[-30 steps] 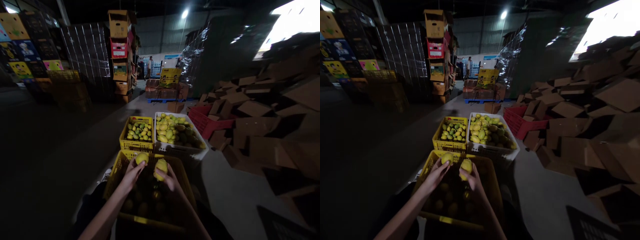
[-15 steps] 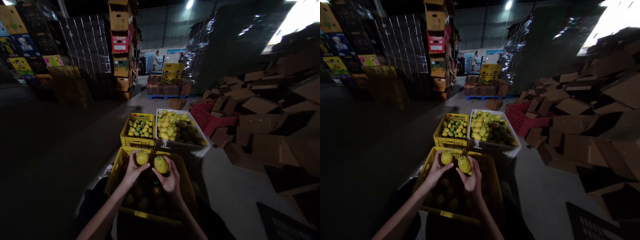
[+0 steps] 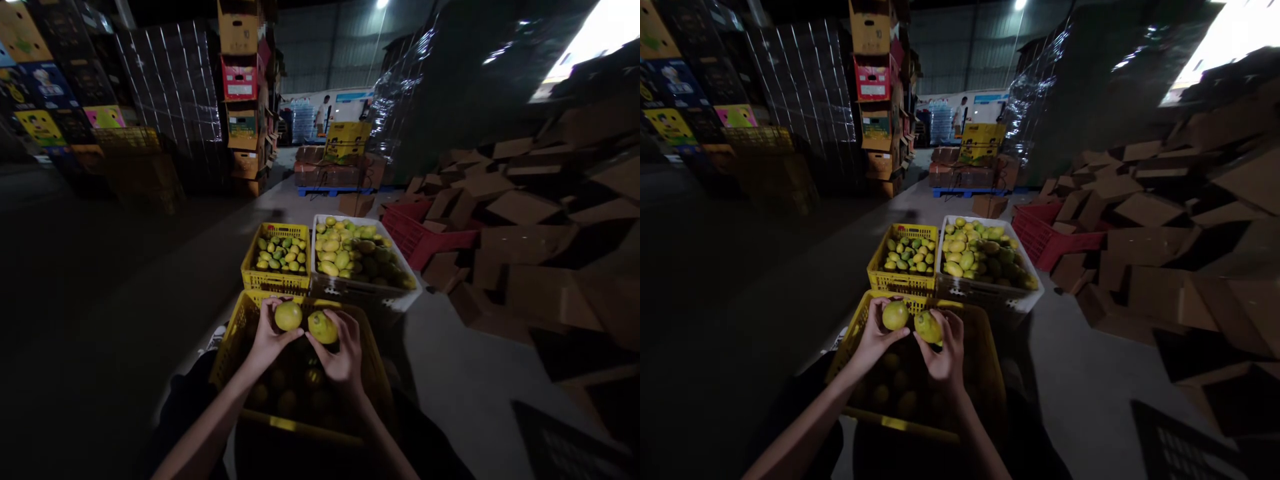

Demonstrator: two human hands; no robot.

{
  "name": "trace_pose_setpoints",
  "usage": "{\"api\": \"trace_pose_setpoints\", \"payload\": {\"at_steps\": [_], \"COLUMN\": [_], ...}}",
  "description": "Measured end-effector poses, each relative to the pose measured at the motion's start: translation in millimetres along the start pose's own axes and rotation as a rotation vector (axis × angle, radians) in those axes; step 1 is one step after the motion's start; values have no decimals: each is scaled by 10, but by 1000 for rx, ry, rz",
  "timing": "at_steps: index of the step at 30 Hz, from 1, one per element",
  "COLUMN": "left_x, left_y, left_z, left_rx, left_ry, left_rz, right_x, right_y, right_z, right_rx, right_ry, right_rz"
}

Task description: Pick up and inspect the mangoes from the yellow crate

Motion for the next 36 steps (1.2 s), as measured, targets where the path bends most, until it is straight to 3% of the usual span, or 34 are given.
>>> {"api": "trace_pose_setpoints", "payload": {"at_steps": [3,7,10,12,16,20,28,32,36], "left_x": [22,9,-19,-24,38,50,71,44,44], "left_y": [-85,-254,-273,-267,-311,-328,-322,-278,-314], "left_z": [-8,-54,-65,-62,-74,-40,-35,-36,-37], "left_rx": [130,414,493,534,682,673,711,730,756], "left_ry": [-28,-128,-168,-136,71,87,201,172,45], "left_rz": [-8,-40,-110,-187,-358,-495,-528,-521,-376], "right_x": [16,-131,-227,-245,-254,-257,-345,-388,-455], "right_y": [96,287,346,378,442,464,393,356,376], "right_z": [22,-51,-117,-131,-141,-163,-211,-208,-252], "right_rx": [-199,-646,-858,-915,-985,-1068,-1134,-1163,-1235], "right_ry": [29,-78,-97,-61,-23,-12,-200,-260,-331], "right_rz": [127,559,869,993,1047,1093,1296,1363,1287]}}
Point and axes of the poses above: each hand's wrist, its own z-axis towards the middle knuckle, its own x-axis out of the back of the hand, y = z × x, the point moved 6 cm from there along z, towards the middle knuckle, and after that the axes turned 3 degrees about y, right-handed, at the moved point
